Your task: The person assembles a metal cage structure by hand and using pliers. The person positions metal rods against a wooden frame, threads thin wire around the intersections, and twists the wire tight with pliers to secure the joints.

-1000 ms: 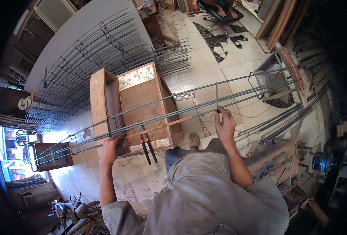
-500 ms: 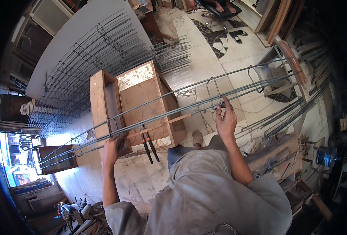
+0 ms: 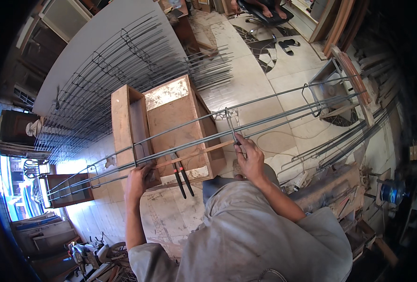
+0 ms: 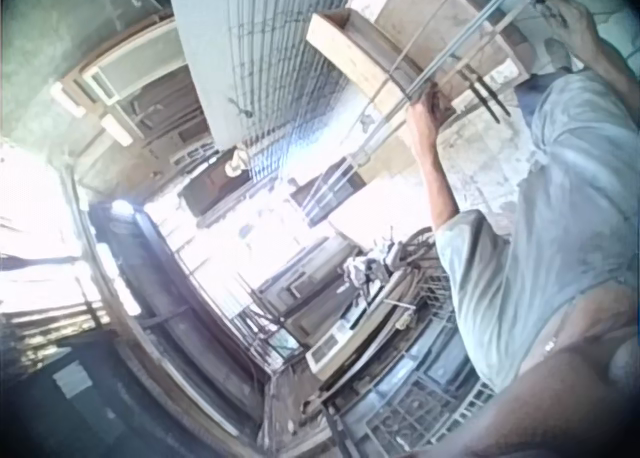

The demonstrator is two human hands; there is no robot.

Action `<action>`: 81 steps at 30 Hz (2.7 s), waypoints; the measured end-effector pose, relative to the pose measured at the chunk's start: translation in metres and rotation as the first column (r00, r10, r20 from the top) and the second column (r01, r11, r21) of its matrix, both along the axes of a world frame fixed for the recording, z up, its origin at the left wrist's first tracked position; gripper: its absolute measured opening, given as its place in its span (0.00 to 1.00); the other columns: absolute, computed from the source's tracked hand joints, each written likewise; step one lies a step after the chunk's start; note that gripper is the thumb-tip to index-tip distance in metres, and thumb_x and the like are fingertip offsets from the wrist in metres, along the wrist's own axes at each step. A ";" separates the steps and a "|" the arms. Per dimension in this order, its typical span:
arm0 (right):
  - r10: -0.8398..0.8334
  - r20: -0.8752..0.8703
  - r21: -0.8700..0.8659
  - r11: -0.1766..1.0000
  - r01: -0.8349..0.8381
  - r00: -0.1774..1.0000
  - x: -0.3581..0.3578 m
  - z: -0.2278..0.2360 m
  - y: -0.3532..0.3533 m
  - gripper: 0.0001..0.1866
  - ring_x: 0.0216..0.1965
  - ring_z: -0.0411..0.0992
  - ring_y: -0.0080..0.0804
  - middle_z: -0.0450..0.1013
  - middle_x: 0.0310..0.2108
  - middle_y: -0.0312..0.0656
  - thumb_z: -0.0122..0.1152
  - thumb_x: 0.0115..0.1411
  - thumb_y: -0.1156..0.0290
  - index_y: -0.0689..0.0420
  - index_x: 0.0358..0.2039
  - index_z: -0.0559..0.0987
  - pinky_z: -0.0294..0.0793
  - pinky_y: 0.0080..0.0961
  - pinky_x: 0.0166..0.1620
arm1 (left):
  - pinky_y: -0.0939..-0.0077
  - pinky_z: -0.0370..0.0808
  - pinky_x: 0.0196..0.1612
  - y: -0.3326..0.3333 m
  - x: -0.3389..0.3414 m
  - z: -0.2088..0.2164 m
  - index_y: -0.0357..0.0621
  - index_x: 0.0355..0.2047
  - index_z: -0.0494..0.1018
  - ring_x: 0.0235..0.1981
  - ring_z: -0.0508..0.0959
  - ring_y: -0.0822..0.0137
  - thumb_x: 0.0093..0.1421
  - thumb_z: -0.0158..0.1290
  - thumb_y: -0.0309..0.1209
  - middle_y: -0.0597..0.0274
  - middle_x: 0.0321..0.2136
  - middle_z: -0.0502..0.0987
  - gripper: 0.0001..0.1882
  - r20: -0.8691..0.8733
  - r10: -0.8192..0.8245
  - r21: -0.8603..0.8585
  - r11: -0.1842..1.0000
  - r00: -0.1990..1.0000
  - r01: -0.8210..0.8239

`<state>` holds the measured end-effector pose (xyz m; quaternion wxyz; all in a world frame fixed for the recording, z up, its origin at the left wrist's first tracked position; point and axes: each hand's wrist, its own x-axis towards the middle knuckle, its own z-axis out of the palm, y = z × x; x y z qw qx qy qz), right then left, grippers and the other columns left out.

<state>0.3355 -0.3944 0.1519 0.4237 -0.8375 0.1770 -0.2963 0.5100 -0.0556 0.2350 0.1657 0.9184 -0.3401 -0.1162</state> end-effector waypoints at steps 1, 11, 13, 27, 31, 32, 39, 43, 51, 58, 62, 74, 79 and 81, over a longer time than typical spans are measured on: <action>0.007 0.009 0.004 1.000 -0.007 1.000 0.003 -0.001 0.001 0.23 0.36 0.78 0.48 0.77 0.36 0.48 0.61 0.60 0.77 0.51 0.57 0.76 0.77 0.39 0.39 | 0.59 0.78 0.40 0.000 0.001 0.000 0.44 0.47 0.79 0.38 0.81 0.47 0.55 0.59 0.24 0.51 0.38 0.81 0.17 0.006 0.000 0.006 1.000 1.000 0.000; 0.006 -0.010 -0.035 0.999 -0.007 1.000 0.003 0.002 0.003 0.24 0.33 0.78 0.44 0.76 0.35 0.45 0.62 0.59 0.78 0.50 0.57 0.76 0.77 0.36 0.35 | 0.59 0.78 0.41 0.004 0.002 -0.003 0.43 0.49 0.78 0.39 0.81 0.47 0.46 0.64 0.22 0.51 0.40 0.81 0.26 -0.013 -0.013 -0.001 1.000 1.000 0.013; -0.004 0.002 -0.048 0.999 0.004 1.000 0.003 0.002 0.003 0.23 0.33 0.78 0.44 0.76 0.35 0.45 0.62 0.59 0.78 0.50 0.57 0.76 0.77 0.36 0.35 | 0.59 0.78 0.41 0.001 0.000 0.000 0.43 0.48 0.78 0.40 0.81 0.46 0.46 0.64 0.22 0.51 0.41 0.81 0.26 -0.020 -0.002 0.020 1.000 1.000 0.003; -0.060 0.091 -0.174 0.982 0.075 0.994 0.007 -0.004 0.003 0.12 0.30 0.77 0.47 0.75 0.32 0.46 0.64 0.57 0.78 0.59 0.41 0.76 0.76 0.37 0.33 | 0.59 0.79 0.45 0.000 -0.002 0.001 0.42 0.46 0.79 0.43 0.80 0.47 0.51 0.59 0.22 0.50 0.44 0.81 0.20 -0.010 0.029 0.043 0.999 1.000 -0.029; -0.084 0.094 -0.187 0.977 0.101 0.992 0.007 -0.011 0.002 0.14 0.30 0.76 0.46 0.74 0.33 0.42 0.63 0.54 0.77 0.56 0.42 0.75 0.75 0.38 0.31 | 0.59 0.79 0.45 0.002 -0.001 -0.001 0.41 0.45 0.79 0.43 0.81 0.47 0.48 0.62 0.22 0.50 0.43 0.81 0.21 0.006 0.026 0.044 0.999 1.000 -0.027; -0.102 0.109 -0.190 0.974 0.122 0.989 0.008 -0.012 0.001 0.14 0.30 0.76 0.46 0.74 0.33 0.42 0.63 0.55 0.77 0.56 0.42 0.75 0.75 0.38 0.31 | 0.59 0.79 0.44 0.002 -0.001 -0.001 0.41 0.45 0.79 0.43 0.81 0.47 0.46 0.63 0.22 0.50 0.43 0.81 0.22 0.009 0.026 0.046 0.999 1.000 -0.027; -0.069 0.045 -0.137 0.988 0.075 0.997 0.007 -0.006 0.005 0.12 0.30 0.76 0.45 0.73 0.32 0.42 0.63 0.57 0.76 0.56 0.42 0.74 0.76 0.38 0.31 | 0.60 0.79 0.44 0.001 -0.001 0.000 0.42 0.46 0.79 0.42 0.81 0.48 0.38 0.68 0.23 0.51 0.42 0.82 0.29 -0.020 0.023 0.035 0.999 1.000 -0.023; -0.065 0.046 -0.122 0.990 0.070 0.997 0.008 -0.004 0.006 0.12 0.30 0.76 0.45 0.73 0.32 0.42 0.64 0.57 0.76 0.56 0.42 0.74 0.75 0.38 0.31 | 0.60 0.79 0.44 0.002 -0.001 -0.001 0.43 0.47 0.79 0.42 0.81 0.47 0.45 0.64 0.22 0.51 0.43 0.81 0.25 -0.020 0.025 0.018 1.000 0.999 -0.024; -0.082 0.036 -0.215 0.973 0.088 0.996 0.007 -0.001 0.004 0.12 0.29 0.76 0.45 0.73 0.31 0.42 0.64 0.57 0.74 0.54 0.41 0.76 0.75 0.38 0.31 | 0.59 0.79 0.44 0.003 0.000 -0.003 0.43 0.49 0.78 0.43 0.81 0.46 0.48 0.62 0.21 0.50 0.44 0.81 0.25 -0.008 0.012 0.032 0.999 1.000 -0.011; -0.057 -0.077 -0.262 0.964 0.035 0.995 0.029 0.058 -0.036 0.07 0.31 0.78 0.46 0.75 0.33 0.42 0.65 0.58 0.66 0.53 0.35 0.80 0.77 0.39 0.33 | 0.59 0.78 0.45 0.002 -0.003 0.003 0.43 0.50 0.77 0.43 0.80 0.46 0.37 0.68 0.24 0.49 0.45 0.80 0.34 -0.012 0.012 0.071 0.997 1.000 -0.011; 0.165 -0.433 -0.250 0.923 -0.294 0.886 0.090 0.087 -0.072 0.13 0.40 0.79 0.47 0.78 0.39 0.45 0.63 0.61 0.60 0.53 0.42 0.82 0.77 0.43 0.43 | 0.58 0.78 0.45 0.003 -0.001 0.000 0.43 0.50 0.78 0.43 0.80 0.46 0.39 0.67 0.24 0.50 0.44 0.81 0.32 0.020 -0.008 0.025 1.000 1.000 0.008; 0.412 -0.760 -0.016 0.762 -0.647 0.503 0.143 0.068 -0.092 0.19 0.51 0.76 0.45 0.79 0.48 0.45 0.55 0.65 0.58 0.47 0.54 0.78 0.75 0.41 0.54 | 0.59 0.78 0.42 0.001 -0.001 -0.003 0.45 0.47 0.79 0.40 0.81 0.47 0.54 0.58 0.23 0.53 0.40 0.82 0.18 0.052 -0.023 0.004 1.000 0.998 0.023; 0.413 -0.738 0.005 0.794 -0.607 0.533 0.143 0.062 -0.094 0.20 0.51 0.76 0.45 0.79 0.48 0.46 0.56 0.62 0.58 0.50 0.53 0.78 0.75 0.39 0.54 | 0.58 0.78 0.41 0.000 -0.001 0.000 0.44 0.46 0.80 0.40 0.81 0.46 0.55 0.58 0.23 0.52 0.39 0.82 0.17 0.052 -0.022 -0.017 1.000 0.998 0.023; 0.413 -0.731 0.013 0.804 -0.594 0.544 0.143 0.061 -0.093 0.20 0.51 0.76 0.45 0.79 0.48 0.46 0.57 0.61 0.58 0.51 0.52 0.78 0.75 0.39 0.54 | 0.59 0.78 0.42 0.000 0.000 0.000 0.43 0.45 0.80 0.40 0.81 0.46 0.55 0.58 0.23 0.52 0.39 0.82 0.16 0.039 -0.021 -0.008 1.000 0.999 0.022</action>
